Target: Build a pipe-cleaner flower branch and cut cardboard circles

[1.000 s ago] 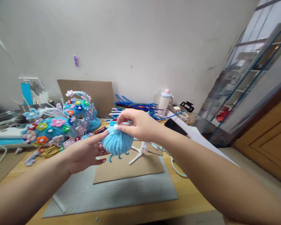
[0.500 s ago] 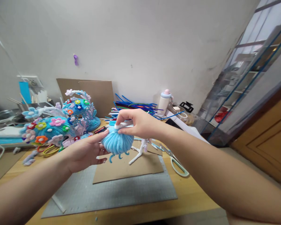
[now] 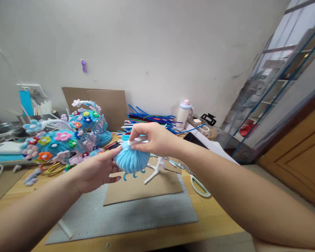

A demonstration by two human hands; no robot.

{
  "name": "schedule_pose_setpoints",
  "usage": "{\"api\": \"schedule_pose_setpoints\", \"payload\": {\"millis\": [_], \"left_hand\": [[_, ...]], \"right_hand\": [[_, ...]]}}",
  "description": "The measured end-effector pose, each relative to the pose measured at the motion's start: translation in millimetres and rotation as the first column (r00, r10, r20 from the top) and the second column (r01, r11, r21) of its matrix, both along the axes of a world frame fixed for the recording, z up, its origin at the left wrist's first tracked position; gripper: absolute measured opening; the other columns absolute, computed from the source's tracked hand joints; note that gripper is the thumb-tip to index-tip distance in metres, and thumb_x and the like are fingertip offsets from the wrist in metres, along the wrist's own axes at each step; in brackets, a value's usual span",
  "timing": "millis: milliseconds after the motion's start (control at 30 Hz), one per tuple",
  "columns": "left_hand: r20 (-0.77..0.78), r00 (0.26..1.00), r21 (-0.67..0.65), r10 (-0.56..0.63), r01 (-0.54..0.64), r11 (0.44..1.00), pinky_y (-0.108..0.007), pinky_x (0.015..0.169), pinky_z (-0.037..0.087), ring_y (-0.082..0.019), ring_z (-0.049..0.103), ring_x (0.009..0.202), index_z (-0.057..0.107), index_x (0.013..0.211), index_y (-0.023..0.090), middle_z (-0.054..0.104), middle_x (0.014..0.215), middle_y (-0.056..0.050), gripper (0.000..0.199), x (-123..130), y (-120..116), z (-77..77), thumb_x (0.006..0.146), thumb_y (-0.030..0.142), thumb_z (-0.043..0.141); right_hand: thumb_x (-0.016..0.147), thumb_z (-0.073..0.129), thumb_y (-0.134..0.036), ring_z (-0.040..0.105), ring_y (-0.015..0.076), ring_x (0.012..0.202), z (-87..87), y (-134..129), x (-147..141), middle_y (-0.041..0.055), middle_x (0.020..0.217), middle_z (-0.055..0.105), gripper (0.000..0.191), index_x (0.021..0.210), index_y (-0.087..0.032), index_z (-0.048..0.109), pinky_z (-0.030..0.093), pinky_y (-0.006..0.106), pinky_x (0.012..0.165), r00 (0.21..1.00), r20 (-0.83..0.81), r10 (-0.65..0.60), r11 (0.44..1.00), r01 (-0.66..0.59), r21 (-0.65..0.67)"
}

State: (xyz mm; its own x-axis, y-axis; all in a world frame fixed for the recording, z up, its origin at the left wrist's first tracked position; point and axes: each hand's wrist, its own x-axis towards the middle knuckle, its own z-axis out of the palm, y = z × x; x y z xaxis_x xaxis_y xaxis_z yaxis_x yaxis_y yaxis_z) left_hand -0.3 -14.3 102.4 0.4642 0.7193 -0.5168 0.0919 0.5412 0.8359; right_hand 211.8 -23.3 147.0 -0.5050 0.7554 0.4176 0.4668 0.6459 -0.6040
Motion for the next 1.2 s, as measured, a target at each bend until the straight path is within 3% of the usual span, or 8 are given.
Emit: {"api": "schedule_pose_setpoints", "payload": {"millis": [267, 400, 467, 567, 733, 967, 1100, 1200], "left_hand": [[0.049, 0.999, 0.05, 0.023, -0.026, 0.998, -0.035, 0.078, 0.038, -0.021, 0.057, 0.091, 0.061, 0.088, 0.025, 0.065, 0.081, 0.0, 0.038, -10, -1, 0.5, 0.073, 0.059, 0.061], [0.011, 0.981, 0.177, 0.192, -0.191, 0.966, -0.034, 0.076, 0.044, -0.022, 0.061, 0.091, 0.059, 0.09, 0.022, 0.065, 0.089, -0.003, 0.041, -21, 6, -10.2, 0.071, 0.058, 0.061], [-0.09, 0.945, 0.36, 0.316, -0.265, 0.895, -0.037, 0.078, 0.047, -0.024, 0.061, 0.098, 0.056, 0.099, 0.021, 0.064, 0.103, -0.007, 0.042, -25, 11, -29.4, 0.077, 0.056, 0.049], [-0.23, 0.894, 0.602, 0.383, -0.178, 0.778, -0.045, 0.086, 0.046, -0.029, 0.056, 0.111, 0.051, 0.107, 0.018, 0.057, 0.119, -0.014, 0.04, -22, 12, -70.4, 0.083, 0.044, 0.032], [-0.384, 0.922, 0.743, 0.049, 0.277, 0.609, -0.044, 0.106, 0.033, -0.029, 0.05, 0.121, 0.064, 0.103, 0.022, 0.06, 0.126, -0.008, 0.036, 10, -4, -122.3, 0.069, 0.033, 0.064], [-0.712, 0.701, 0.686, -0.045, 0.707, 0.171, -0.057, 0.113, 0.005, -0.03, 0.022, 0.141, 0.042, 0.137, 0.038, 0.028, 0.154, -0.003, 0.047, 41, 13, -143.4, 0.091, 0.043, 0.046], [-0.787, 0.617, 0.617, -0.011, 0.787, 0.02, -0.059, 0.112, 0.002, -0.028, 0.023, 0.141, 0.031, 0.142, 0.042, 0.027, 0.155, -0.004, 0.053, 38, 17, -153.4, 0.091, 0.044, 0.046], [-0.798, 0.601, 0.602, 0.031, 0.799, 0.001, -0.06, 0.111, 0.004, -0.029, 0.021, 0.142, 0.029, 0.142, 0.042, 0.024, 0.155, -0.007, 0.055, 37, 16, -156.1, 0.09, 0.05, 0.045]], "right_hand": [[0.076, 0.066, -0.017, 0.062, 0.0151, 0.084, 1.6, 4, 1, 0.0024, 0.087, 0.066, 0.008, 0.083, -0.017, 0.062, 0.05, 0.031, 0.076, 0.999, -0.033, -0.018, 1.0, 0.018, 0.005], [0.076, 0.066, -0.02, 0.063, 0.0158, 0.084, 2.8, 11, 2, 0.0036, 0.087, 0.067, 0.01, 0.084, -0.016, 0.062, 0.05, 0.03, 0.075, 0.998, -0.027, -0.061, 0.998, 0.062, 0.017], [0.075, 0.066, -0.021, 0.062, 0.0161, 0.083, 3.0, 16, 3, 0.0041, 0.086, 0.067, 0.011, 0.084, -0.016, 0.062, 0.049, 0.03, 0.075, 0.996, -0.03, -0.087, 0.996, 0.087, 0.018], [0.073, 0.067, -0.021, 0.062, 0.0162, 0.082, 2.9, 24, 3, 0.0038, 0.084, 0.067, 0.012, 0.081, -0.016, 0.062, 0.049, 0.03, 0.074, 0.992, -0.053, -0.11, 0.994, 0.111, 0.011], [0.073, 0.067, -0.023, 0.062, 0.0164, 0.082, 1.7, 30, 0, 0.0032, 0.083, 0.066, 0.012, 0.081, -0.016, 0.062, 0.048, 0.029, 0.073, 0.99, -0.043, -0.132, 0.991, 0.133, 0.008], [0.074, 0.065, -0.017, 0.061, 0.015, 0.08, 0.0, 22, -13, 0.0015, 0.083, 0.066, 0.008, 0.082, -0.017, 0.062, 0.046, 0.026, 0.072, 0.993, 0.029, -0.117, 0.991, 0.115, 0.074], [0.072, 0.065, -0.015, 0.06, 0.0138, 0.079, 2.7, 19, -19, 0.0003, 0.081, 0.066, 0.008, 0.08, -0.017, 0.062, 0.045, 0.025, 0.071, 0.99, 0.059, -0.129, 0.989, 0.123, 0.085], [0.072, 0.065, -0.016, 0.06, 0.0138, 0.079, 4.9, 19, -22, 0.0005, 0.081, 0.065, 0.008, 0.079, -0.017, 0.062, 0.044, 0.024, 0.069, 0.99, 0.061, -0.128, 0.99, 0.124, 0.069]]}}
